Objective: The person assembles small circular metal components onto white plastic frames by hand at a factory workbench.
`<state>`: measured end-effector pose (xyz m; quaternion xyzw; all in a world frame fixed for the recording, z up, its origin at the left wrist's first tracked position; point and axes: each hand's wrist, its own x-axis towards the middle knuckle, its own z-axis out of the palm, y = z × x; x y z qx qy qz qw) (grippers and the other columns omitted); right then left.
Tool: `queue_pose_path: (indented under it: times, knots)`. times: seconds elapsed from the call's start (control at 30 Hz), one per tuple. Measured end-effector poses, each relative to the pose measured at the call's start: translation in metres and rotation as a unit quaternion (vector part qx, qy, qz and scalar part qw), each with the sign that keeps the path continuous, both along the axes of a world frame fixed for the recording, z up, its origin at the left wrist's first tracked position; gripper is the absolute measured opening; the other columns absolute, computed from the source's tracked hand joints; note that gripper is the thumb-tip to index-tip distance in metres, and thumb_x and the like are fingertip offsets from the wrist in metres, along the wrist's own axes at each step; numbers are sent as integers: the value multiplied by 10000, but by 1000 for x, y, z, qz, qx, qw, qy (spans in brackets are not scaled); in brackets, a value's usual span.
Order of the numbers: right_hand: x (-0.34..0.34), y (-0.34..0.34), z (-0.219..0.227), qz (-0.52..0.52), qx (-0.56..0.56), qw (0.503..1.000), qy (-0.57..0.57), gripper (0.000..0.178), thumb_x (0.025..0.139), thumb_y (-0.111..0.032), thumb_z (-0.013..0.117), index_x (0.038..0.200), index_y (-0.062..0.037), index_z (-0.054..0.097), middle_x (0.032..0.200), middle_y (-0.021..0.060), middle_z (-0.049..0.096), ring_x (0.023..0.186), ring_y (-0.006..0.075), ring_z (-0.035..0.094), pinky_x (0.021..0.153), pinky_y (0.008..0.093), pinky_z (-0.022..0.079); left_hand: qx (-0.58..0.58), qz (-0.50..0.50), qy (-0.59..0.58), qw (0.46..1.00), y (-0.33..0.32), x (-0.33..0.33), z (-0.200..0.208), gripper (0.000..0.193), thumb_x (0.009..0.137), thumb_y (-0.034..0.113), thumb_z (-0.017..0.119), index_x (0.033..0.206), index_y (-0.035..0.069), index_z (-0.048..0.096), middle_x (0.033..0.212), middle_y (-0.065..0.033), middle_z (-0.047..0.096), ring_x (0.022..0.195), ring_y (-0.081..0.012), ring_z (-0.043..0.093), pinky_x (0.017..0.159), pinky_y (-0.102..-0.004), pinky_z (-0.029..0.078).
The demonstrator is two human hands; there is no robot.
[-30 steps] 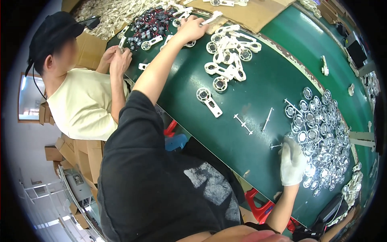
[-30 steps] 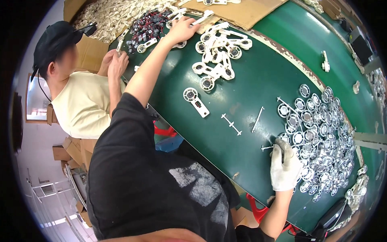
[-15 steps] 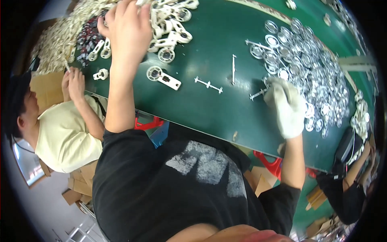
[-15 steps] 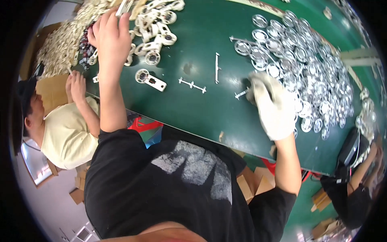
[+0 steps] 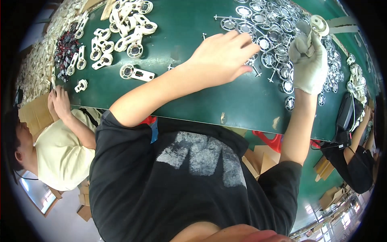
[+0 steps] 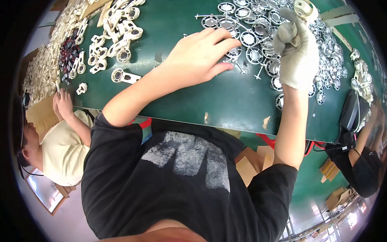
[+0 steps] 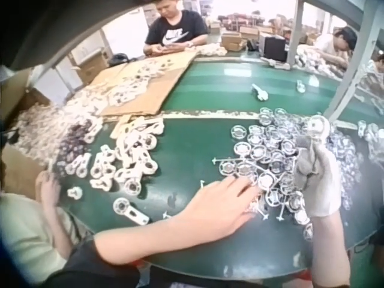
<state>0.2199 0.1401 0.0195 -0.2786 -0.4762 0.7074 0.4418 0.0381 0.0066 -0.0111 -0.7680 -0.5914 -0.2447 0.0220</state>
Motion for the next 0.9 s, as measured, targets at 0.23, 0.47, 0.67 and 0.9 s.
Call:
queue_pose_path:
  times: [0.23, 0.47, 0.67, 0.9]
  knots:
    - [-3, -16, 3, 23, 54, 972, -226, 359, 1081, -351, 478, 948, -54, 629, 623, -39, 422, 514, 61, 354, 480, 232, 253, -7, 53, -107, 993, 4, -2, -11, 175, 914, 257, 721, 1007, 109, 722, 1010, -25, 685, 931, -240, 675, 750, -364, 571]
    - [-4, -26, -1, 84, 94, 965, -229, 402, 1085, -407, 479, 863, -79, 540, 668, -15, 442, 543, 87, 366, 497, 239, 272, 5, 61, -159, 985, 2, -10, 3, 175, 897, 218, 745, 1003, 89, 693, 966, -64, 688, 835, -249, 696, 695, -347, 554]
    - [-1, -25, -9, 41, 191, 938, -286, 375, 1092, -372, 471, 978, -46, 619, 675, -24, 474, 549, 65, 392, 484, 232, 280, -8, 38, -14, 999, 8, 14, -13, 382, 867, 340, 757, 1209, 193, 673, 1088, 8, 616, 952, -196, 652, 738, -333, 579]
    - [-1, -26, -6, 40, 198, 932, -302, 399, 1094, -365, 462, 1106, -12, 647, 679, -25, 476, 553, 66, 396, 487, 228, 297, -54, -12, -137, 989, -1, 4, -15, 355, 854, 151, 767, 1187, 101, 656, 1148, -93, 562, 997, -263, 631, 815, -365, 556]
